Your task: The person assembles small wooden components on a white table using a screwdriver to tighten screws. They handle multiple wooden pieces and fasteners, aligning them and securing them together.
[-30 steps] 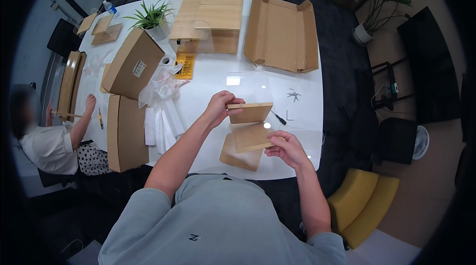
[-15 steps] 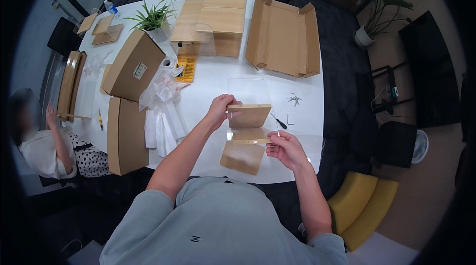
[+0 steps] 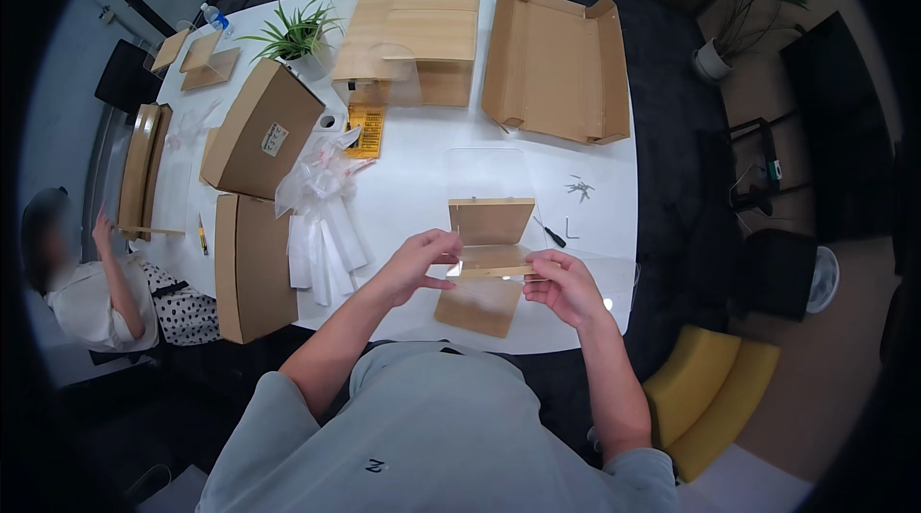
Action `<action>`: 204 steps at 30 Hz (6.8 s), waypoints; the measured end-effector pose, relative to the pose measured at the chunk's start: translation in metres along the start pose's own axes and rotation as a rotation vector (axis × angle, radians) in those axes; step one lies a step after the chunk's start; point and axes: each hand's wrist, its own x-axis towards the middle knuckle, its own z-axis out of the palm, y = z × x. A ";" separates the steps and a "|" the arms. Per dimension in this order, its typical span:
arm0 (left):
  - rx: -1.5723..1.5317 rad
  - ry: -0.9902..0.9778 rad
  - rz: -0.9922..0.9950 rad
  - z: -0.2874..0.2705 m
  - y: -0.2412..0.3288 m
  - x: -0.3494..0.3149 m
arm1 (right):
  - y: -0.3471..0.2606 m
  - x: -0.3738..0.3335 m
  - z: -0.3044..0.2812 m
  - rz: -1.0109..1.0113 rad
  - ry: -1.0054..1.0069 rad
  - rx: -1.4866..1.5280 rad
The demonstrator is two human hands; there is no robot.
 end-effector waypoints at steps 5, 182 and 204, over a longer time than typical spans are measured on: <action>-0.341 -0.032 0.110 0.016 -0.020 0.007 | 0.000 0.004 -0.001 -0.001 -0.016 0.002; -0.132 -0.099 0.657 0.028 -0.042 0.032 | 0.003 -0.002 0.111 -1.118 0.320 -2.021; -0.134 -0.073 0.569 0.028 -0.021 0.036 | -0.047 0.020 -0.050 -0.623 0.945 -1.457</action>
